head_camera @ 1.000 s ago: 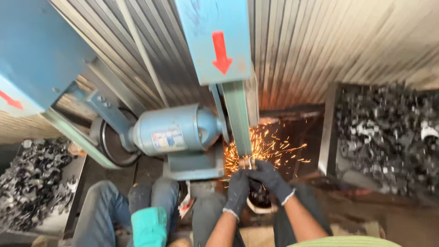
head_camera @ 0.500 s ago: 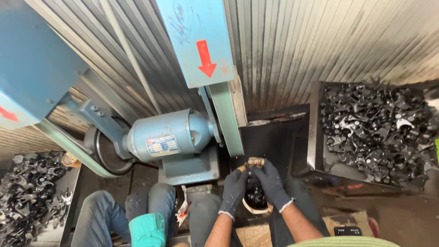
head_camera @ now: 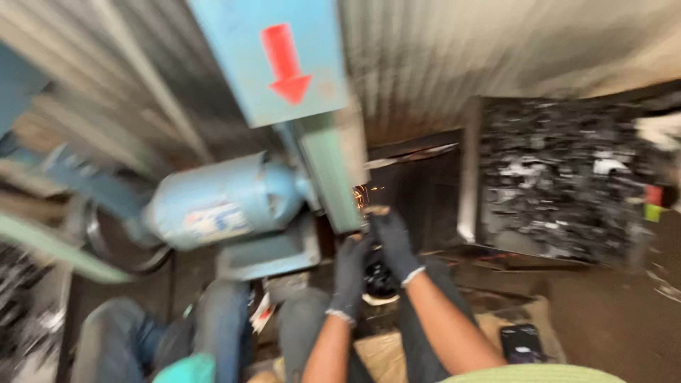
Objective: The person sits at a bench grinder wearing gloves, holding small black metal castings against the spinning grinding wheel, producing sparks as edges are ground. Ground pieces are placed into a metal tray filled with similar parts, and new pieces are picked up to continue grinding.
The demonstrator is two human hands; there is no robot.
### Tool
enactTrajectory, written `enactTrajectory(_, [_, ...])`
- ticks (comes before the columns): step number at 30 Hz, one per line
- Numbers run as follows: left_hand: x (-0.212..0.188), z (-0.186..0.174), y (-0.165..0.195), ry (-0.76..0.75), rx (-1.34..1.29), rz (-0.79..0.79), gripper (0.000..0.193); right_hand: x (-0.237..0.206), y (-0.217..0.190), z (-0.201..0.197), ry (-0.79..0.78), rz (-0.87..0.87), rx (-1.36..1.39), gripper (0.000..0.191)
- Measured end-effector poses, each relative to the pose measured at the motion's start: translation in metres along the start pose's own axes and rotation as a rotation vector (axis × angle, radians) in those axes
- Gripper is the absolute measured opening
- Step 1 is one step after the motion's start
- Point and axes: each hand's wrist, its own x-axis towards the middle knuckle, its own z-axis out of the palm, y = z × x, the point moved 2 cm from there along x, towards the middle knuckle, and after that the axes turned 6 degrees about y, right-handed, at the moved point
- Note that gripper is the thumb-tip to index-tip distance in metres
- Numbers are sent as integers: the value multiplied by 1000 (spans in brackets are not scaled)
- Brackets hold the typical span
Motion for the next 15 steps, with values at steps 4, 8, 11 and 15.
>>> enactTrajectory(4, [-10, -4, 6, -23, 127, 39, 37, -18, -13, -30, -74, -311, -234, 27])
enactTrajectory(8, [-29, -6, 16, -46, 801, 289, 41, -38, -46, -94, 34, -588, -483, 24])
enactTrajectory(11, [-40, -3, 11, -184, 929, 366, 40, -45, -62, -169, 365, -436, -849, 32])
enactTrajectory(15, [-41, 11, 2, -329, 1048, 282, 42, -21, -48, -250, 338, 95, -1490, 52])
